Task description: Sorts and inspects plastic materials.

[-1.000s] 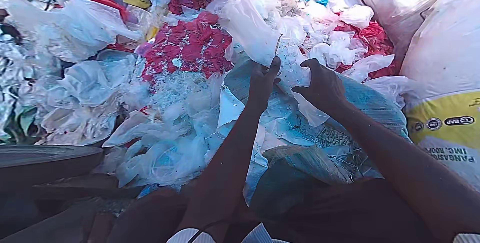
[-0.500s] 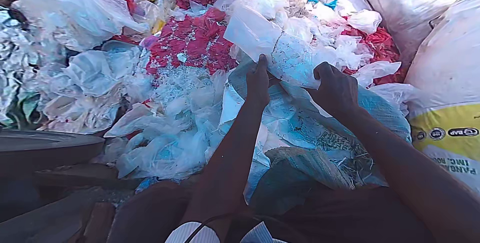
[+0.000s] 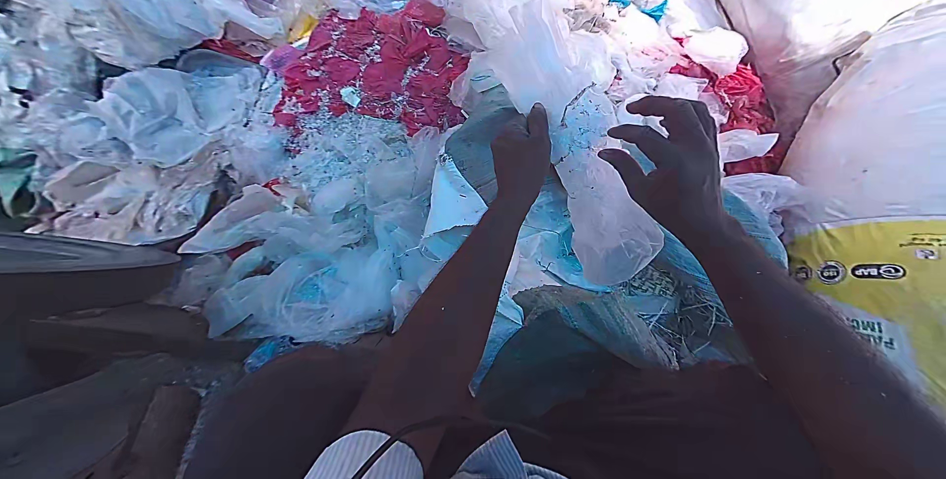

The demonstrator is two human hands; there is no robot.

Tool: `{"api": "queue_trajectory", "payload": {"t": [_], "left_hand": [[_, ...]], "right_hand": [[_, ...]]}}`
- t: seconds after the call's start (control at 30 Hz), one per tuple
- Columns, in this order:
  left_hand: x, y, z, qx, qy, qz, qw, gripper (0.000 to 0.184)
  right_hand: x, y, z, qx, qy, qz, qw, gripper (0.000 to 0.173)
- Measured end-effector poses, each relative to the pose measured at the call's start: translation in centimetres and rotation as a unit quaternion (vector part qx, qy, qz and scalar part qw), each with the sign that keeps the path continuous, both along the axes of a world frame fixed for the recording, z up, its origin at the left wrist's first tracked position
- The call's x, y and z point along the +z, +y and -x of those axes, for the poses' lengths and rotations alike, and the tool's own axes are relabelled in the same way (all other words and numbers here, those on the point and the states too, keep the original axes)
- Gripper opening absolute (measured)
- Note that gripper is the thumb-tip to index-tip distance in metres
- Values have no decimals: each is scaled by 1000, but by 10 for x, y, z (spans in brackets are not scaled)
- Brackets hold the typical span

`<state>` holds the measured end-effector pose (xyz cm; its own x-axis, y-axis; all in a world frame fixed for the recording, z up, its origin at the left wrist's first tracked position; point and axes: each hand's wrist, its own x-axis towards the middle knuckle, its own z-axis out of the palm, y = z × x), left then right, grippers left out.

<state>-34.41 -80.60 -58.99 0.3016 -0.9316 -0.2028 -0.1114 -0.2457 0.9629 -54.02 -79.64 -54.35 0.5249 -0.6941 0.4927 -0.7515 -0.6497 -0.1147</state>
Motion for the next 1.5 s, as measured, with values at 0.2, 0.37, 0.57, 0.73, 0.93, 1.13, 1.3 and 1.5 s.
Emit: {"api": "queue_trajectory", "payload": {"t": [0.2,0.37,0.57,0.73,0.93,1.13,1.3,1.5], "left_hand": [[8,6,4,-31,-66,-12,997,50],[9,7,5,-53,-97,-19,994,50],[10,6,4,-71,-117,-27,990,51],[7,7,5,-87,-139,-25,986,51],[5,7,5,-106,-151,-12,983,52],[3,7,7,-93,-143,-5,985,51],[0,7,3,-73,-163,-4,984,50],[1,12,12,-95,-173,26,980,48]], "right_hand": [[-11,1,-7,36,34,12,999,20],[-9,-1,-9,40,83,23,995,22],[-20,-3,-11,57,83,76,992,16],[-24,-4,-11,27,44,60,997,12],[-23,0,-11,-67,-50,-72,994,16],[-11,3,-18,-155,-119,-170,966,15],[-13,3,-9,-42,-87,-200,975,29],[-17,2,-14,-49,-34,-64,996,18]]}}
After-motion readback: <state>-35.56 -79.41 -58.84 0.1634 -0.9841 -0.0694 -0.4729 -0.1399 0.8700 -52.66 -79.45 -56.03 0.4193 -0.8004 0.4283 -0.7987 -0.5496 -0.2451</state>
